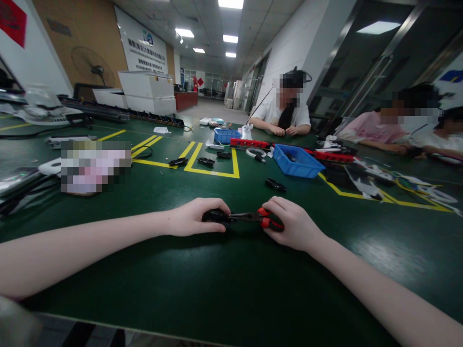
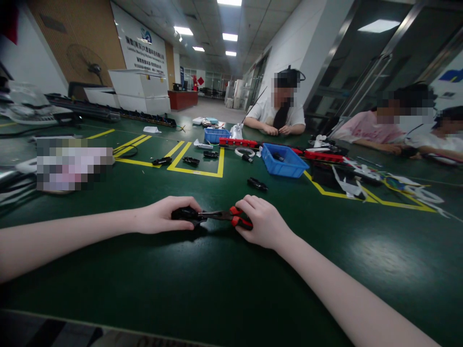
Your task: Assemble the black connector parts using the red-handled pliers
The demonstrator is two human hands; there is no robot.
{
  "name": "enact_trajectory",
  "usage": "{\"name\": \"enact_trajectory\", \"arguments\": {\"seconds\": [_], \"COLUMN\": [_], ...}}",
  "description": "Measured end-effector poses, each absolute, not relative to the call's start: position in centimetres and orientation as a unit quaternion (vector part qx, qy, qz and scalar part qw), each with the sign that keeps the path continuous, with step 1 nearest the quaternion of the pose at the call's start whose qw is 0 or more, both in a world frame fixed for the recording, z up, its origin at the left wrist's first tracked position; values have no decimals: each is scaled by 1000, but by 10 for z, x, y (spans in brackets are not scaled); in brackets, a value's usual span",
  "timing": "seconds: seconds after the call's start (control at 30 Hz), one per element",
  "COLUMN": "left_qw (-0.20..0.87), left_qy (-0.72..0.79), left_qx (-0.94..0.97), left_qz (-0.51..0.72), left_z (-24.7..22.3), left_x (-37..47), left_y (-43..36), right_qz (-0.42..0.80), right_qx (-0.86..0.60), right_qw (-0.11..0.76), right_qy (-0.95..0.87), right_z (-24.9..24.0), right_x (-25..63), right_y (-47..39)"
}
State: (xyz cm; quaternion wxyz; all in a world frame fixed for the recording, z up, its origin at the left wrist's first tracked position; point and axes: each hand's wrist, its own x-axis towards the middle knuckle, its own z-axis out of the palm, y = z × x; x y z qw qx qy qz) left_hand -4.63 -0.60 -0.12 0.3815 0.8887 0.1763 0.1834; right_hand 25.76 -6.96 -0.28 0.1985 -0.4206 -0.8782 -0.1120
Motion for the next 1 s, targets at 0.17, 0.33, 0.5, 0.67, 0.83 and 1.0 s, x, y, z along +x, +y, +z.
{"name": "enact_trajectory", "arguments": {"seconds": [0.17, 0.33, 0.5, 0.67, 0.83, 1.0], "left_qw": [377, 373, 387, 402, 424, 429], "left_qy": [179, 179, 182, 186, 186, 185], "left_qx": [886, 884, 879, 876, 871, 872], "left_qz": [202, 219, 211, 192, 164, 144], "left_z": [-3, -3, -1, 1, 2, 1], "left_x": [-46, -45, -46, -46, -47, -47], "left_y": [-7, -7, -6, -6, -5, -4], "right_qz": [-70, -3, 33, 53, 20, -5], "right_qx": [-443, -463, -476, -480, -463, -456], "right_qw": [184, 186, 192, 186, 188, 192], "right_qy": [-875, -867, -857, -856, -866, -869], "right_z": [-1, -1, -1, 0, 0, 0], "right_x": [256, 256, 254, 253, 253, 253], "right_y": [-68, -68, -69, -70, -71, -72]}}
